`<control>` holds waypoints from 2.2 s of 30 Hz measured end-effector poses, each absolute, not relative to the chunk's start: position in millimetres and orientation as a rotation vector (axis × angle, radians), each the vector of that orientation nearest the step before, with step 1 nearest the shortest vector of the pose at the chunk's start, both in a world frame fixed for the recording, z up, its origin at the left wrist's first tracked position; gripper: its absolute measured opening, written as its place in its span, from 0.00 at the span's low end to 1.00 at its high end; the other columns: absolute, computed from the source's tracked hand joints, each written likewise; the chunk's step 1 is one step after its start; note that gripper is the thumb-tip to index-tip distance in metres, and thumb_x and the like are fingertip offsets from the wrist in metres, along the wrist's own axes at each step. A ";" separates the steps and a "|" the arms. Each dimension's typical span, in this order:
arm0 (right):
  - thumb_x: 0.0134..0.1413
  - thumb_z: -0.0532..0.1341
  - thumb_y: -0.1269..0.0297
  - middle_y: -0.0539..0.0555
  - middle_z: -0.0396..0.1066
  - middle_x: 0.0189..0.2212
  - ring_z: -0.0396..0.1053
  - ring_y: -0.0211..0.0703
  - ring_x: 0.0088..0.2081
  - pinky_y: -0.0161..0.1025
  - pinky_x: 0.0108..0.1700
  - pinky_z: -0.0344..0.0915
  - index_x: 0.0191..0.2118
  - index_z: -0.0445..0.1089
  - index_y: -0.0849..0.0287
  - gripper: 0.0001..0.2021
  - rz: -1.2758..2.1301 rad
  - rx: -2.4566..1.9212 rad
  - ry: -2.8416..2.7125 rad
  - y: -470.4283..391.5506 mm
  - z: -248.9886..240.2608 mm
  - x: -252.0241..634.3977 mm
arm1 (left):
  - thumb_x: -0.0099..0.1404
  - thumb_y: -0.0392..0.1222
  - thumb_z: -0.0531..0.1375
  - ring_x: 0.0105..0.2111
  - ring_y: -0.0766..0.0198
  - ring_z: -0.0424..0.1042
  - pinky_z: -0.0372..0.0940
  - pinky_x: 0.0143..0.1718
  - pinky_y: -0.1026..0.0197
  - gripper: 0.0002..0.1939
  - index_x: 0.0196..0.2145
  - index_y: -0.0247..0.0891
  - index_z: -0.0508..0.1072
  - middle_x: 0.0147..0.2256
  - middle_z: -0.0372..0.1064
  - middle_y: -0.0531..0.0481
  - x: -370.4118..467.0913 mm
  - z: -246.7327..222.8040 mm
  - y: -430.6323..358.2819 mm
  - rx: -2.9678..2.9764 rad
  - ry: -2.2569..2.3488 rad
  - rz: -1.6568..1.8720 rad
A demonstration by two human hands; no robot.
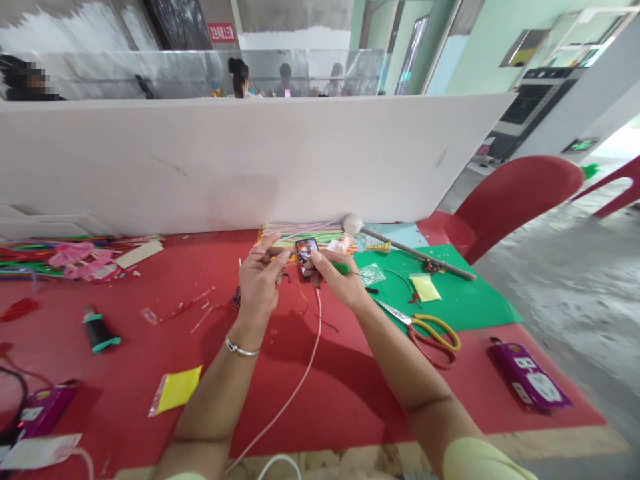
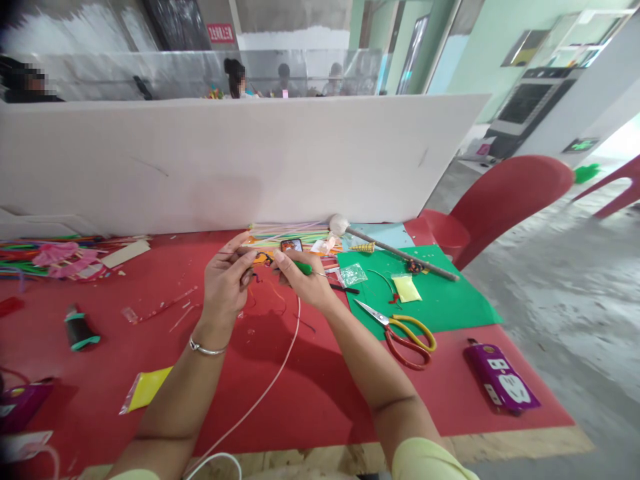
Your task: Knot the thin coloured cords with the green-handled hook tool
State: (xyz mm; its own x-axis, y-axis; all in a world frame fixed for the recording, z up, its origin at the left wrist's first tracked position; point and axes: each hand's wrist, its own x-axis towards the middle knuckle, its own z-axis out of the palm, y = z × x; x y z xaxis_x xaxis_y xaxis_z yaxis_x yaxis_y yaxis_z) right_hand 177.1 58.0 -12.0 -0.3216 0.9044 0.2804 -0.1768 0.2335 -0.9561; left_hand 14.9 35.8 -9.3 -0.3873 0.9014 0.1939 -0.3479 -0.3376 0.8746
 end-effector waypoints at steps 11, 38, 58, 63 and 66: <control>0.62 0.65 0.38 0.52 0.75 0.27 0.69 0.34 0.24 0.33 0.27 0.69 0.31 0.78 0.60 0.26 1.326 -0.694 -1.446 59.1 -13.8 178.0 | 0.52 0.38 0.77 0.16 0.79 0.58 0.49 0.15 0.70 0.25 0.49 0.38 0.84 0.31 0.80 0.51 16.5 -7.8 35.3 0.862 0.960 1.843; 0.64 0.64 0.39 0.51 0.75 0.26 0.69 0.34 0.24 0.33 0.29 0.69 0.32 0.79 0.59 0.25 1.298 -0.708 -1.448 58.2 -16.9 177.6 | 0.55 0.37 0.70 0.18 0.77 0.56 0.48 0.15 0.71 0.20 0.47 0.38 0.85 0.32 0.80 0.49 18.0 -8.4 35.7 0.802 0.969 1.823; 0.59 0.66 0.35 0.52 0.75 0.24 0.68 0.35 0.21 0.34 0.25 0.68 0.31 0.79 0.60 0.28 1.266 -0.782 -1.391 57.0 -7.9 180.6 | 0.62 0.45 0.66 0.15 0.74 0.65 0.46 0.12 0.68 0.14 0.43 0.37 0.84 0.40 0.83 0.43 14.2 -6.9 30.7 0.935 0.912 1.758; 0.59 0.66 0.35 0.51 0.71 0.20 0.67 0.35 0.20 0.34 0.24 0.67 0.30 0.78 0.60 0.28 1.248 -0.781 -1.383 56.3 -4.0 181.9 | 0.67 0.49 0.66 0.32 0.64 0.80 0.46 0.15 0.71 0.19 0.52 0.42 0.83 0.53 0.81 0.38 14.3 -8.9 30.9 0.984 0.973 1.836; 0.59 0.66 0.35 0.51 0.72 0.20 0.67 0.35 0.20 0.34 0.23 0.67 0.30 0.78 0.60 0.28 1.266 -0.797 -1.387 56.8 -5.1 181.4 | 0.67 0.47 0.66 0.45 0.58 0.80 0.50 0.17 0.71 0.18 0.53 0.45 0.83 0.60 0.77 0.38 14.2 -8.2 29.7 1.017 0.964 1.900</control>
